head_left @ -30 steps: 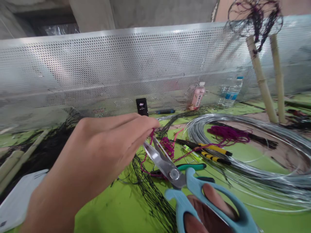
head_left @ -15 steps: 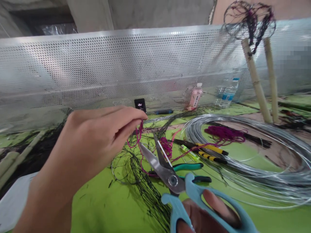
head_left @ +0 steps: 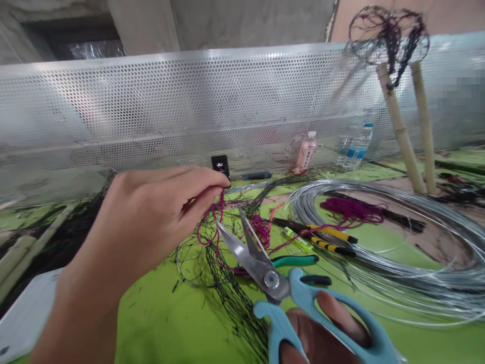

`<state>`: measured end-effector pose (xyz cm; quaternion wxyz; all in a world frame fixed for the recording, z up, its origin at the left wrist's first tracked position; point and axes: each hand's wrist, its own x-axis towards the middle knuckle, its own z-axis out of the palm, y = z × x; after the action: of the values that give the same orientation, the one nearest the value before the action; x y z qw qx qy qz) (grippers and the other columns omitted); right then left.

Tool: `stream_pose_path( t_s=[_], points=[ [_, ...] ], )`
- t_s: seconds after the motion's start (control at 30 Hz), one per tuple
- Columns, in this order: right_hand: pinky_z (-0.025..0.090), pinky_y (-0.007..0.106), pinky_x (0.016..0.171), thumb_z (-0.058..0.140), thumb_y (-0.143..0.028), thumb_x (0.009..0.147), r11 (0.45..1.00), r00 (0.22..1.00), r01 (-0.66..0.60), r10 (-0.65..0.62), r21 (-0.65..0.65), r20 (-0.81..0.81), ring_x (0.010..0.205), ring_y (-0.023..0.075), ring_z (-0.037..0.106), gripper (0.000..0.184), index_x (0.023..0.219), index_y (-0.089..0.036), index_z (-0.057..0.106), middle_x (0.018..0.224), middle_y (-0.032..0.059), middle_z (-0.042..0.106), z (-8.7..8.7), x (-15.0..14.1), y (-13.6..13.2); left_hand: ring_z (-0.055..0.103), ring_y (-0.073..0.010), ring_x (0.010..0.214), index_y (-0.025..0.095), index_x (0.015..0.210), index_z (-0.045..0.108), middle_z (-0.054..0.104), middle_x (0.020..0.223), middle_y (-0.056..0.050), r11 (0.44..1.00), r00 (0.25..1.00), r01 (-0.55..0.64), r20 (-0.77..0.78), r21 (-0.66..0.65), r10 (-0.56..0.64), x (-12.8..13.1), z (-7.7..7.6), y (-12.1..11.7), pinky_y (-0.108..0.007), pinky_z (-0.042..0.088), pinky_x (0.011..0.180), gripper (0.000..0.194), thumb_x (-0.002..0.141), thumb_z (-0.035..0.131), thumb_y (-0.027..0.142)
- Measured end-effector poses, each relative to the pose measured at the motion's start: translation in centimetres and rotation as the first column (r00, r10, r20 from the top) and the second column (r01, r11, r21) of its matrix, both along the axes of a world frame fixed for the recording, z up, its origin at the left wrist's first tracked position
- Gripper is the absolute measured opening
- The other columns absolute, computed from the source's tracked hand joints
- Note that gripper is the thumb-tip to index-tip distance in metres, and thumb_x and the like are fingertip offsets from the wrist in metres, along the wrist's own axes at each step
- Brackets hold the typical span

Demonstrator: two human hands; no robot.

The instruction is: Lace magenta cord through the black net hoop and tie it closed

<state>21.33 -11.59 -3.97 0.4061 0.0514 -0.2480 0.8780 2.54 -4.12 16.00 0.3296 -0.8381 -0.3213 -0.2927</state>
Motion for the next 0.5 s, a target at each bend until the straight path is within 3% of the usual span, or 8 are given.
stream_pose_path(
  t_s=[0.27,0.37,0.5],
  points=[
    [0.022,0.019,0.035,0.037,-0.094,0.08,1.0,1.0,0.013,-0.013,0.008,-0.014,0.032,0.0077,0.033,0.087,0.063,-0.013,0.063,0.04,-0.0012,0.042,0.9,-0.3,0.7,0.075,-0.0153,0.078,0.029,0.101,0.073,0.081,0.093,0.006,1.0,1.0,0.007,-0.002,-0.025,-0.007,0.1,0.1,-0.3,-0.027,0.047,0.064,0.015,0.101,0.058,0.025],
    [0.023,0.017,0.038,0.036,-0.084,0.092,0.998,0.999,0.039,-0.039,-0.049,-0.009,0.031,0.0057,0.025,0.082,0.071,-0.011,0.067,0.041,-0.0046,0.039,1.4,0.1,0.5,0.076,-0.0156,0.078,0.028,0.103,0.073,0.081,0.093,0.006,0.999,1.0,0.002,-0.021,-0.032,-0.002,0.2,0.1,-0.3,-0.028,0.047,0.062,0.016,0.101,0.058,0.024],
    [0.026,0.016,0.039,0.036,-0.08,0.094,0.993,0.996,0.091,-0.089,-0.076,0.026,0.033,0.0058,0.03,0.076,0.074,-0.012,0.065,0.043,-0.0042,0.043,2.1,0.3,0.3,0.075,-0.0142,0.076,0.026,0.103,0.072,0.08,0.091,0.005,0.999,0.998,0.029,-0.048,-0.028,-0.03,0.2,0.1,-0.4,-0.028,0.045,0.062,0.013,0.101,0.059,0.024]
  ],
)
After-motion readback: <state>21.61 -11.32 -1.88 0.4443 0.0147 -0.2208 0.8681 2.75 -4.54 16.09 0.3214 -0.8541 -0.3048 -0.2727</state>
